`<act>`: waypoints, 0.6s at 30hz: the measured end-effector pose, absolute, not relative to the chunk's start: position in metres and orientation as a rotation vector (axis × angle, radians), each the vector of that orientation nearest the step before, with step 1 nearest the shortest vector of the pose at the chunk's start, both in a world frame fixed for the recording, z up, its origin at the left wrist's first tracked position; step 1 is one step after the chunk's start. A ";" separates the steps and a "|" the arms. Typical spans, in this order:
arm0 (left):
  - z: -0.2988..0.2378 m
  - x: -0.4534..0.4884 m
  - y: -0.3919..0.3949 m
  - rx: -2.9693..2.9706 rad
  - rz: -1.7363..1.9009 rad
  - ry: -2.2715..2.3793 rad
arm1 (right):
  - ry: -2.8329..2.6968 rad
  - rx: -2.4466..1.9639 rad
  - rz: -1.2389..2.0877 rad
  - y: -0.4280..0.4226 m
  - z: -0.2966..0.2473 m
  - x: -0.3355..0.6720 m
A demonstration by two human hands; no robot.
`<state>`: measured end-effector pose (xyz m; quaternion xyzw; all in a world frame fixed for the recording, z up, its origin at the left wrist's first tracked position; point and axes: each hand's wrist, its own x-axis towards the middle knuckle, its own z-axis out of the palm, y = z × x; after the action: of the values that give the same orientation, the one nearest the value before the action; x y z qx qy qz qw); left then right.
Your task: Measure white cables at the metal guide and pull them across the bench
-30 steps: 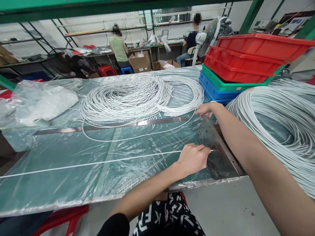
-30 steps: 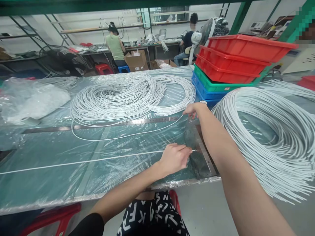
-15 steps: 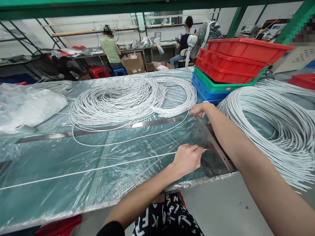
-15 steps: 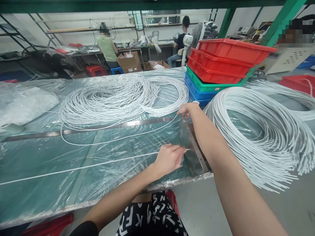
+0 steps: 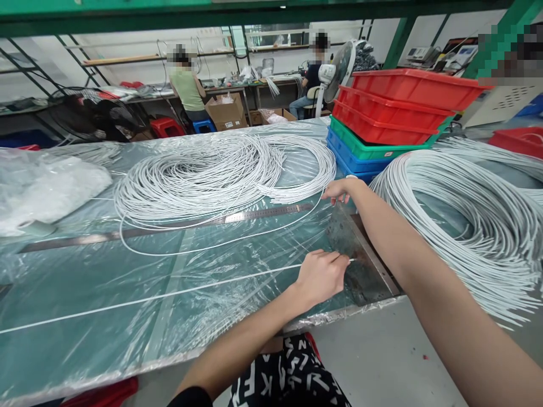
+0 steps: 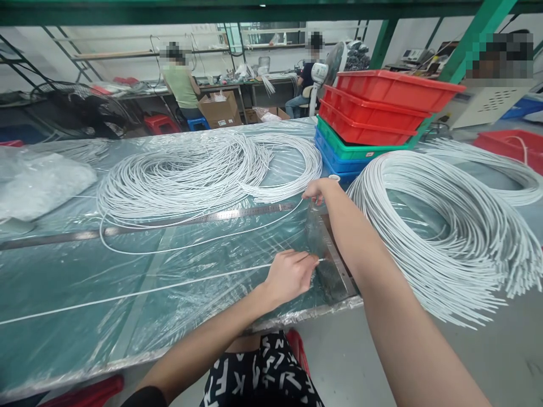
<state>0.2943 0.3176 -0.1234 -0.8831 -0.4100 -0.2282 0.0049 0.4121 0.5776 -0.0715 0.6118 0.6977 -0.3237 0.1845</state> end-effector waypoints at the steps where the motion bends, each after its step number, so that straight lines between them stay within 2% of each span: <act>1: -0.124 0.294 0.318 -2.762 -0.719 -1.281 | 1.966 1.727 -0.909 0.577 -0.071 0.412; 18: -0.126 0.295 0.318 -2.763 -0.735 -1.294 | 1.983 1.725 -0.882 0.576 -0.069 0.411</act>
<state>0.2948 0.3177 -0.1265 -0.8804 -0.4124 -0.2341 0.0016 0.4110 0.5761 -0.0687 0.6116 0.7031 -0.3128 0.1836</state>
